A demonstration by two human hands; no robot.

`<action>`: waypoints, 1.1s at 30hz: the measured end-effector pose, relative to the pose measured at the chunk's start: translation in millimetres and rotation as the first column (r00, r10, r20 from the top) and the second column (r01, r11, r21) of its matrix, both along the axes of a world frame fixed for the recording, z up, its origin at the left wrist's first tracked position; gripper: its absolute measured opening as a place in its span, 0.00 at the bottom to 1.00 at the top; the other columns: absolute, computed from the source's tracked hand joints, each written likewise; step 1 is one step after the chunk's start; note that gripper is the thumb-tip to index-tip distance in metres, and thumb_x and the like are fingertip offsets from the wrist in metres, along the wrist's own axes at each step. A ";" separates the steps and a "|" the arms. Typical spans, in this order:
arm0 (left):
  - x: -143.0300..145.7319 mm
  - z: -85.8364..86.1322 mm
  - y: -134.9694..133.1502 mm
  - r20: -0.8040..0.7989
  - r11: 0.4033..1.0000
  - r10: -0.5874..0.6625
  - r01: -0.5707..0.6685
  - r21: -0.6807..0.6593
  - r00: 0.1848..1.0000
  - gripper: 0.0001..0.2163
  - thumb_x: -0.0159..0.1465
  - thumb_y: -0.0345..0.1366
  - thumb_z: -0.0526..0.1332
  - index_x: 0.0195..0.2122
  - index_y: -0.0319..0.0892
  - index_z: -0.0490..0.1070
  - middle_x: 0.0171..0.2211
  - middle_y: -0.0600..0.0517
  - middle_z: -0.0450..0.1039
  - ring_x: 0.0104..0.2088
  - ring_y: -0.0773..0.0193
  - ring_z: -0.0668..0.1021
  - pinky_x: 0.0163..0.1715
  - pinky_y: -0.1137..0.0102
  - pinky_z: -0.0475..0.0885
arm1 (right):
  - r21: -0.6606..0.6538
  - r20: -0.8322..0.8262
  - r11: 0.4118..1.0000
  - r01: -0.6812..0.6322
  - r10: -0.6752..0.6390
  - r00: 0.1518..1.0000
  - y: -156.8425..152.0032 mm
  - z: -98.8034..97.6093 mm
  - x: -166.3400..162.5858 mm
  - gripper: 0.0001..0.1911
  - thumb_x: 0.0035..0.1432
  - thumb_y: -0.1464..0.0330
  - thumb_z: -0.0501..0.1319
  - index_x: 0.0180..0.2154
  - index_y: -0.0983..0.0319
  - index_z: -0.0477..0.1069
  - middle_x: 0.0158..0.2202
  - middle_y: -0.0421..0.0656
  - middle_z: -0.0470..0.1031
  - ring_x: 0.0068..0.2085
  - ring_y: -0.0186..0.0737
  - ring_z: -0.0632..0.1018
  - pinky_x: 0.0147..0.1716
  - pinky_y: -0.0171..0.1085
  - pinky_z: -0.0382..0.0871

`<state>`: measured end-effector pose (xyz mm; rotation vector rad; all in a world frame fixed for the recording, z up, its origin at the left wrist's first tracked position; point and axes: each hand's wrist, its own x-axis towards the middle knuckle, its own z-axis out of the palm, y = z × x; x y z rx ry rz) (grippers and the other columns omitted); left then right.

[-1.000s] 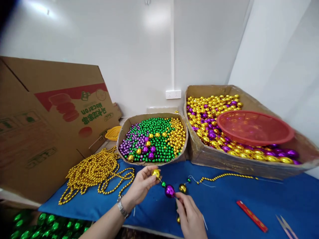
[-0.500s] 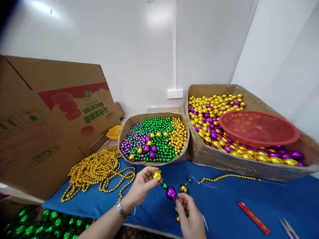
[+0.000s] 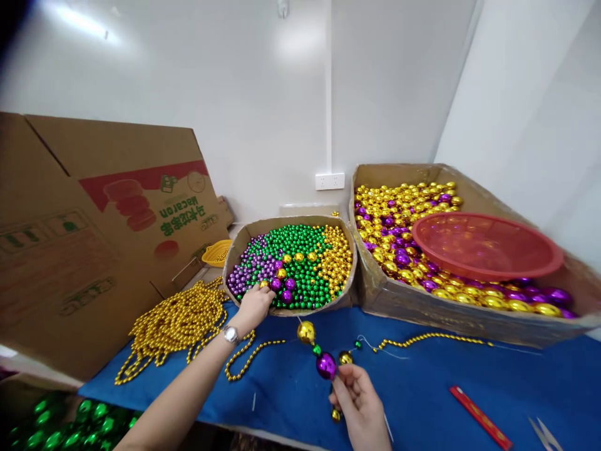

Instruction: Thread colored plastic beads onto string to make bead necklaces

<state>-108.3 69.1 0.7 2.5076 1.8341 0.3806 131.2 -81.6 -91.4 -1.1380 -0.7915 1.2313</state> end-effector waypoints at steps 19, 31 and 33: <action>36.8 -1.8 -67.5 0.854 0.831 0.445 0.478 -0.283 -0.268 0.12 0.53 0.34 0.70 0.36 0.36 0.75 0.32 0.49 0.76 0.32 0.67 0.78 0.33 0.75 0.73 | 0.022 0.162 0.998 -0.066 0.061 0.985 -6.7 3.1 -2.2 0.18 0.49 0.55 0.65 0.37 0.60 0.68 0.29 0.39 0.72 0.29 0.38 0.76 0.28 0.34 0.73; 40.9 -4.4 -71.7 0.878 0.863 0.402 0.429 -0.267 -0.261 0.11 0.51 0.34 0.71 0.33 0.38 0.73 0.30 0.53 0.72 0.32 0.68 0.77 0.34 0.73 0.71 | 0.050 0.274 0.992 -0.113 0.095 0.957 -10.4 -3.3 1.3 0.15 0.55 0.56 0.61 0.38 0.58 0.67 0.30 0.39 0.72 0.30 0.38 0.76 0.31 0.35 0.73; 41.6 -4.7 -73.4 0.927 0.890 0.334 0.382 -0.250 -0.172 0.11 0.51 0.34 0.70 0.33 0.38 0.73 0.29 0.53 0.73 0.31 0.68 0.76 0.33 0.73 0.70 | 0.059 0.363 0.991 -0.118 0.089 0.927 -11.5 -2.6 2.2 0.14 0.56 0.56 0.59 0.39 0.58 0.67 0.30 0.39 0.73 0.31 0.38 0.77 0.31 0.34 0.73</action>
